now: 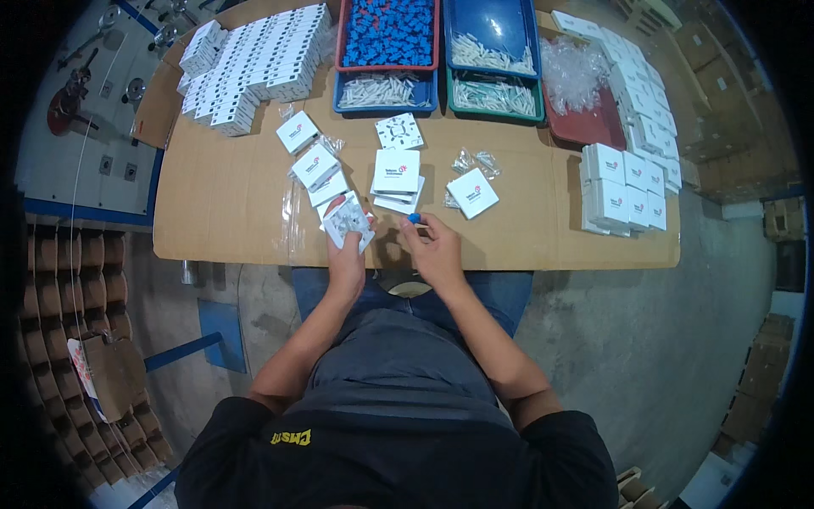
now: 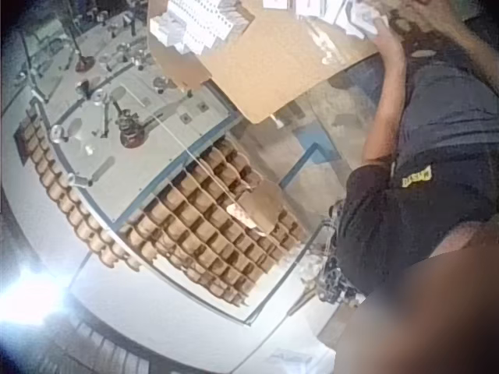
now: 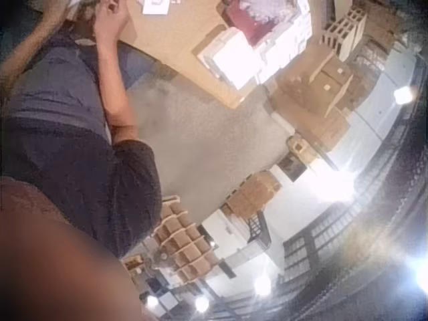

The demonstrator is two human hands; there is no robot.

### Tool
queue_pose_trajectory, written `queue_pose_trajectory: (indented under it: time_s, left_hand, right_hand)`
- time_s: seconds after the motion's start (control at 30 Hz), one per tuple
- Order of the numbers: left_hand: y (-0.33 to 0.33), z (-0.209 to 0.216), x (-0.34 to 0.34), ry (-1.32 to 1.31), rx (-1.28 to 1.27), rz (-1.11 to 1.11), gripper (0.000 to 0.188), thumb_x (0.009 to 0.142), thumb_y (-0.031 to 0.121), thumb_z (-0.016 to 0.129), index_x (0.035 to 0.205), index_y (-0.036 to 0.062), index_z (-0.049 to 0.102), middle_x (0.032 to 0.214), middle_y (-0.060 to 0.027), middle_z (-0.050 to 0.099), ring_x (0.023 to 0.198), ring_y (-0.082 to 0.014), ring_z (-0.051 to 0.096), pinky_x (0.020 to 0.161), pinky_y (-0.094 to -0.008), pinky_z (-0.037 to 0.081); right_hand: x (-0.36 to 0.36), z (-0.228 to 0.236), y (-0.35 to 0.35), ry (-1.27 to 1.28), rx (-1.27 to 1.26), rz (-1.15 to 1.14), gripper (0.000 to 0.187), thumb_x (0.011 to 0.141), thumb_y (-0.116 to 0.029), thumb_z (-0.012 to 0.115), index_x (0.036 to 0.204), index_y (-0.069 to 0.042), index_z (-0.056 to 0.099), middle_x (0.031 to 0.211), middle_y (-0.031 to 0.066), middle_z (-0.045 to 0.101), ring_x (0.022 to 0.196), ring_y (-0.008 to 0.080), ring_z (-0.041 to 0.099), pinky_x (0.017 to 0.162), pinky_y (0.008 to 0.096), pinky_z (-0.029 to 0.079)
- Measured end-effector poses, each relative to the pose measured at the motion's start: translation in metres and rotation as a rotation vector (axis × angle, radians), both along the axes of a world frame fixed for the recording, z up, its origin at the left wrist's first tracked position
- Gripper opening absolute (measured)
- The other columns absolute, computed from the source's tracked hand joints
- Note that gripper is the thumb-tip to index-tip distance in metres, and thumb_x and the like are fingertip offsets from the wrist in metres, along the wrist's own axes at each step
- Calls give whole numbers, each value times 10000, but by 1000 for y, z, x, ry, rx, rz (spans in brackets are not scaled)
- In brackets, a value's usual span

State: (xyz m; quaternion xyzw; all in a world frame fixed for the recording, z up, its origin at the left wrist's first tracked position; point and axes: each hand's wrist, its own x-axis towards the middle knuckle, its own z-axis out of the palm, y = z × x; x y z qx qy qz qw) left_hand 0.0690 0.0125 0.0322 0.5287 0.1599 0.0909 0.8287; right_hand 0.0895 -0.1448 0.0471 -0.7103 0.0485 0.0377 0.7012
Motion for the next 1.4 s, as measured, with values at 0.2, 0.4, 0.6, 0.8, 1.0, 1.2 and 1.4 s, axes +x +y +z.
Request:
queue_pose_trajectory:
  time_s: [0.2,0.4,0.6,0.8,1.0,1.2,1.4]
  left_hand:
    - [-7,47,-4,-16,-393,-299,593,973,-21,427,1549,65,317,1356,-245,589,1214,-360,653,1046,-478,547]
    - [-4,42,7,42,-483,-241,532,1034,115,471,1545,84,327,1322,-244,614,1178,-361,671,1018,-476,562]
    - [-19,3,-6,104,-358,-219,508,1102,324,487,1533,75,389,1421,-121,513,1291,-188,520,1107,-352,418]
    - [-40,-30,-10,205,-91,-345,587,1127,493,360,1528,67,387,1352,-101,495,1228,-180,475,1077,-316,375]
    - [-44,-4,-8,447,-160,-353,593,1108,547,356,1517,122,421,1206,-59,640,980,-150,684,835,-352,577]
    - [-47,-21,0,496,79,-412,569,1100,505,426,1462,67,429,1192,-108,632,843,-168,696,528,-287,570]
    - [-69,-51,2,322,87,-216,531,1033,258,651,1405,-12,385,1146,-133,614,979,-192,662,727,-295,584]
  right_hand:
    - [126,54,-40,123,-740,607,471,861,-291,830,1161,42,684,916,140,740,775,180,694,734,321,546]
    - [157,70,-3,-331,-357,281,306,889,-248,780,1099,-34,722,812,91,698,724,175,636,672,349,502]
    - [30,25,-3,39,-465,563,174,901,-152,765,966,0,708,764,17,650,675,76,551,613,267,459]
    - [-4,12,-14,-80,-444,293,142,918,-98,738,948,33,692,754,22,664,680,54,568,598,260,468]
    - [34,-12,-58,-48,-349,66,211,952,-169,692,1057,13,704,827,164,736,721,317,718,676,406,550]
    - [98,-4,-46,-185,-743,47,554,960,-393,712,1369,-38,591,986,172,731,804,320,710,741,429,560]
    - [121,20,37,-139,-1202,205,973,816,-776,658,1424,-28,528,1399,364,476,1160,493,625,883,550,555]
